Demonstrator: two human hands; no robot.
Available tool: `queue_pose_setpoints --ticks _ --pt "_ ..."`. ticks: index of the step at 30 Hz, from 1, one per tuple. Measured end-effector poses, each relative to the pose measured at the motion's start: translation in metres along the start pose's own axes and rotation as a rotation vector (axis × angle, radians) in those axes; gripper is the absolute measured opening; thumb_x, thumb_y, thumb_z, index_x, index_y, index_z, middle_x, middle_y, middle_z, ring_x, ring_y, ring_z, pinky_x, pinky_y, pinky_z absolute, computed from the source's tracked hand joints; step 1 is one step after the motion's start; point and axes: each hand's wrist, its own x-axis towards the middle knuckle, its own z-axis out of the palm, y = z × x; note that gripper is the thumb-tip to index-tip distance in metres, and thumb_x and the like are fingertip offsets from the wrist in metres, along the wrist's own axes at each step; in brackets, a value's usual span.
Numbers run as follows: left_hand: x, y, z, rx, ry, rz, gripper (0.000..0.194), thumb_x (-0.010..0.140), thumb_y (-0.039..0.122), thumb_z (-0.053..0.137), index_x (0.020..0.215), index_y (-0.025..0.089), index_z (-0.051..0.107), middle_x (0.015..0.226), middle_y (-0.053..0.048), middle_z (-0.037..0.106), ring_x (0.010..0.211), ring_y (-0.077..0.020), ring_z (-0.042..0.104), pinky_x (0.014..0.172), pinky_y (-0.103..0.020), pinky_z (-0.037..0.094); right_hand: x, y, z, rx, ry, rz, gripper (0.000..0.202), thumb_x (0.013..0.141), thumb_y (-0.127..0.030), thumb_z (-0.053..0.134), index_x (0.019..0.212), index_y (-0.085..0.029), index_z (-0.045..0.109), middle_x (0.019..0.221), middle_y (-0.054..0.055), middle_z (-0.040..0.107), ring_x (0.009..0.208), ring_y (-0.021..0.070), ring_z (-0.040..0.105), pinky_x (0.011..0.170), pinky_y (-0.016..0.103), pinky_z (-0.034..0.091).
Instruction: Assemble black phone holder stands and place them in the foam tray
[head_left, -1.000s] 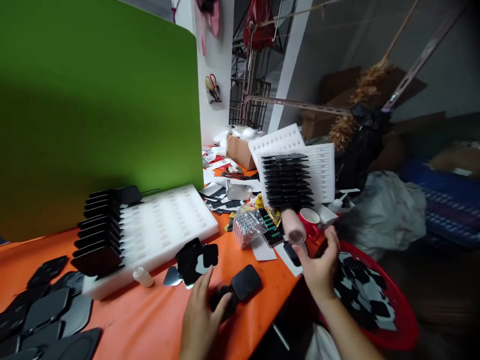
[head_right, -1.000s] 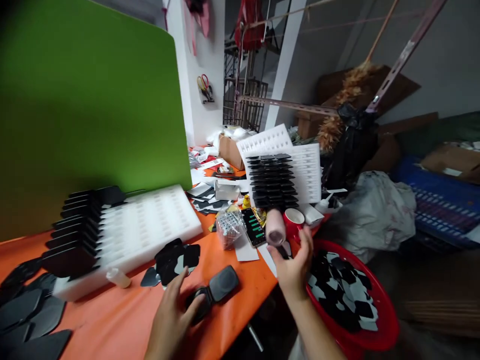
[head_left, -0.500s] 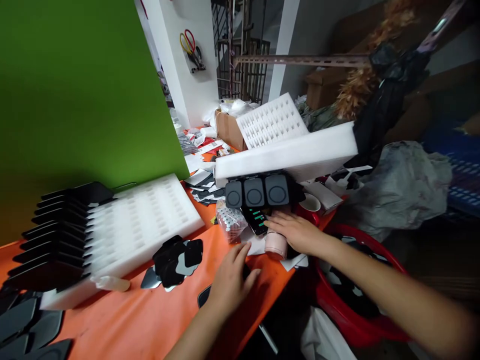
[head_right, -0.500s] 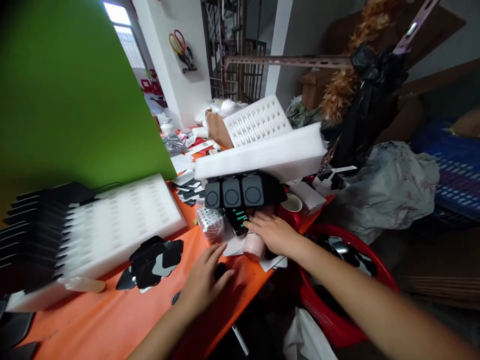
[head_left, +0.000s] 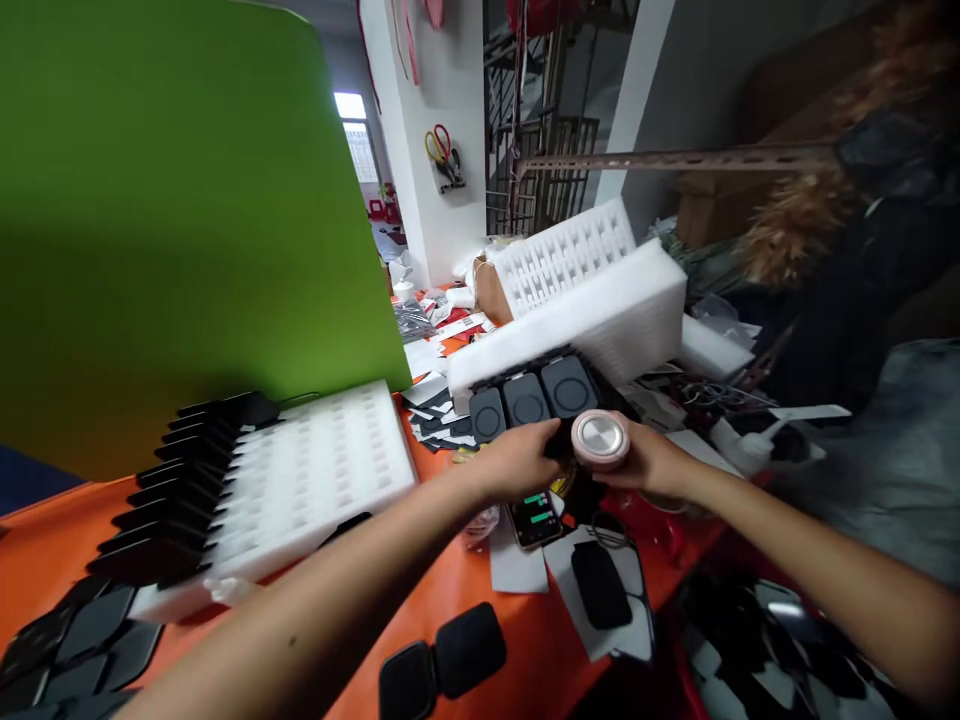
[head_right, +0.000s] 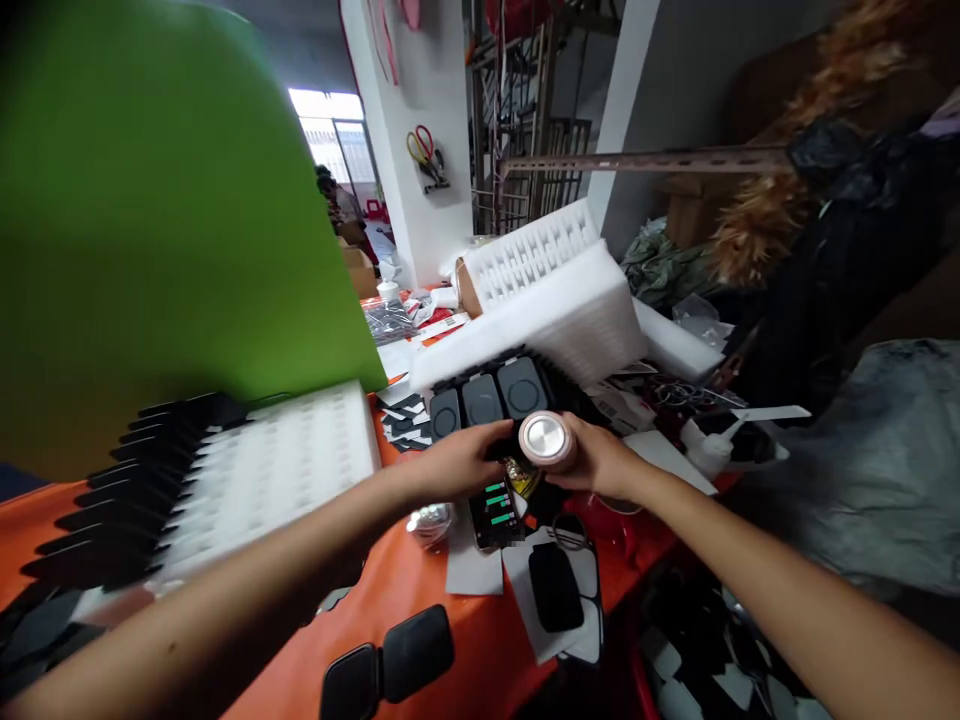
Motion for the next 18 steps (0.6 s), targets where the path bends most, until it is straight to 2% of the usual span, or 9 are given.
queue_pose_setpoints --ticks 2,4,7,9,12,15,18 --pt "0.023 -0.008 -0.013 0.046 -0.029 0.052 0.055 0.073 0.023 0.052 0.127 0.018 0.039 0.12 -0.007 0.057 0.104 -0.0226 0.056 0.085 -0.032 0.047 0.005 0.018 -0.004 0.137 0.086 -0.006 0.07 0.057 -0.035 0.07 0.12 -0.018 0.043 0.116 0.009 0.058 0.105 0.025 0.054 0.09 0.036 0.042" --pt "0.037 -0.014 -0.016 0.1 -0.025 0.105 0.061 0.071 0.021 0.053 0.13 0.018 0.035 0.125 -0.008 0.053 0.109 -0.0247 0.052 0.09 -0.036 0.043 0.008 0.035 -0.006 0.186 0.166 0.057 0.067 0.06 -0.037 0.068 0.119 -0.016 0.044 0.118 0.012 0.056 0.108 0.0261 0.052 0.093 0.038 0.04" --pt "0.051 -0.019 -0.009 0.172 -0.005 0.178 0.065 0.07 0.015 0.053 0.131 0.02 0.033 0.136 -0.005 0.04 0.12 -0.0247 0.04 0.099 -0.038 0.032 0.008 0.052 -0.01 0.127 0.206 0.143 0.053 0.061 -0.038 0.067 0.108 -0.017 0.052 0.112 0.013 0.059 0.105 0.0277 0.054 0.094 0.04 0.039" --pt "0.059 -0.018 -0.004 0.202 0.015 0.201 0.064 0.072 0.017 0.053 0.132 0.02 0.031 0.139 -0.005 0.035 0.123 -0.0246 0.036 0.101 -0.038 0.028 0.008 0.056 -0.012 0.092 0.208 0.164 0.049 0.062 -0.038 0.066 0.105 -0.018 0.053 0.112 0.012 0.058 0.105 0.0276 0.054 0.094 0.04 0.038" --pt "0.074 -0.015 -0.005 0.23 0.039 0.197 0.063 0.075 0.024 0.053 0.133 0.015 0.03 0.135 -0.01 0.041 0.117 -0.0267 0.042 0.097 -0.039 0.033 0.009 0.054 -0.012 0.118 0.259 0.179 0.056 0.061 -0.037 0.067 0.111 -0.018 0.049 0.12 0.012 0.054 0.11 0.0261 0.05 0.096 0.039 0.037" --pt "0.089 -0.015 -0.014 0.254 0.036 0.2 0.054 0.077 0.028 0.051 0.128 0.015 0.038 0.123 -0.012 0.053 0.107 -0.0272 0.052 0.088 -0.037 0.041 0.011 0.048 -0.01 0.163 0.238 0.164 0.047 0.063 -0.035 0.066 0.105 -0.018 0.053 0.114 0.011 0.058 0.11 0.0253 0.05 0.096 0.039 0.037" --pt "0.095 -0.021 -0.019 0.262 0.039 0.2 0.047 0.078 0.029 0.049 0.123 0.014 0.045 0.116 -0.013 0.058 0.099 -0.0289 0.056 0.082 -0.039 0.043 0.011 0.046 -0.008 0.222 0.227 0.137 0.042 0.065 -0.035 0.064 0.102 -0.017 0.055 0.111 0.01 0.06 0.108 0.0247 0.052 0.095 0.038 0.038"
